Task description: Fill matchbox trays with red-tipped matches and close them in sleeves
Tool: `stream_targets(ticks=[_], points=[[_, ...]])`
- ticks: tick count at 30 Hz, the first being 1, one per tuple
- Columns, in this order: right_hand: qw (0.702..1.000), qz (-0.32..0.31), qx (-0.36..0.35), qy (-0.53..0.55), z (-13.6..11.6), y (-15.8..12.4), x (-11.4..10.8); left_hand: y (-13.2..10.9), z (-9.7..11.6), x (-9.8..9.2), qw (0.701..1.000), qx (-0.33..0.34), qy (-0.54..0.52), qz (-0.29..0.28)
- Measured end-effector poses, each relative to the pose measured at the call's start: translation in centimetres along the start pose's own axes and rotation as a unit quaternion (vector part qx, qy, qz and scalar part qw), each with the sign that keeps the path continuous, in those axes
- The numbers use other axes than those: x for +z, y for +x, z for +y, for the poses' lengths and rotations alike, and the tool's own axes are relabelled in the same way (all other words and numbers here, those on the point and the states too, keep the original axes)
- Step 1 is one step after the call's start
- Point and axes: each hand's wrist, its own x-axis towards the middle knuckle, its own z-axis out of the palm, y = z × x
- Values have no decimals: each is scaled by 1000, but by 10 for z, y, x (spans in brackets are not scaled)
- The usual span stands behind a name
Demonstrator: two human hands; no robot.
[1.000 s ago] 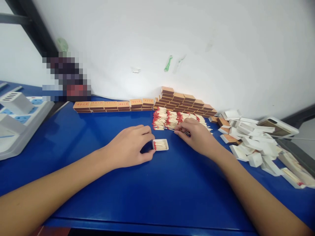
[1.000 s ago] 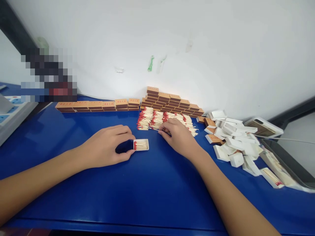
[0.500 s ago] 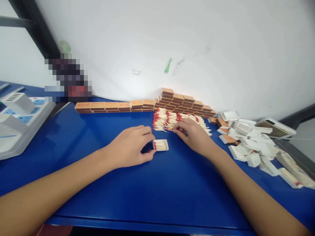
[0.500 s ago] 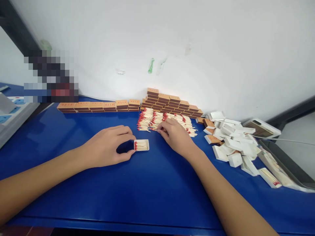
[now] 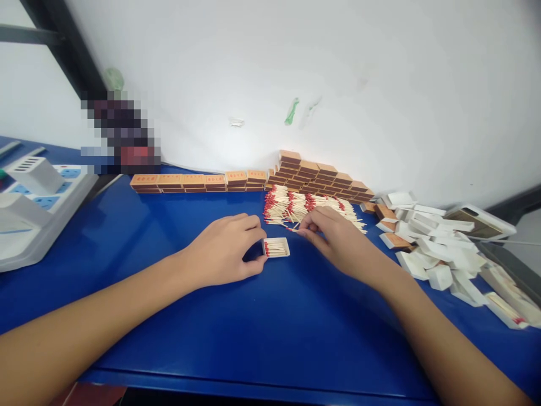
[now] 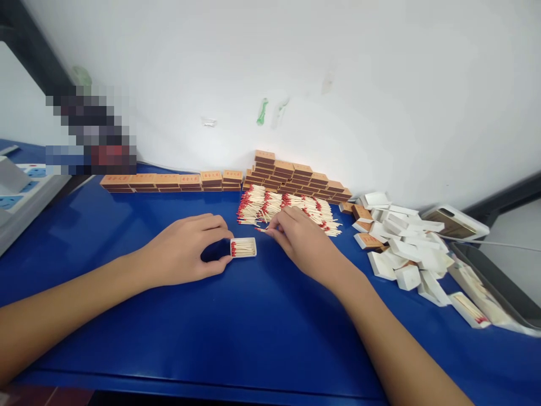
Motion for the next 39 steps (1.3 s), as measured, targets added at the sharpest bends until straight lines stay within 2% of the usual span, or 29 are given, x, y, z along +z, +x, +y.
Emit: stream_targets(ticks=[7, 12, 18, 22, 25, 29, 32, 39], points=[[998, -25, -64, -8, -38, -2, 5, 0, 1, 0, 1000, 4, 0, 3], [995, -10, -92, -36, -40, -1, 13, 0, 1, 1, 1000, 6, 1, -2], [997, -14, -71, -6, -40, 0, 13, 1, 2, 0, 1000, 5, 1, 2], [999, -1, -35, 12, -28, 2, 8, 1, 1, 0, 1000, 6, -4, 1], [999, 26, -16, -14, -4, 2, 7, 0, 1, 1, 1000, 10, 0, 4], [999, 20, -13, -22, 22, 2, 11, 0, 1, 1, 1000, 15, 0, 6], [1000, 7, -9, -25, 26, 4, 13, 0, 1, 1, 1000, 15, -5, 6], [1000, -13, -3, -22, 16, 7, 16, -1, 1, 1, 1000, 16, -5, 8]])
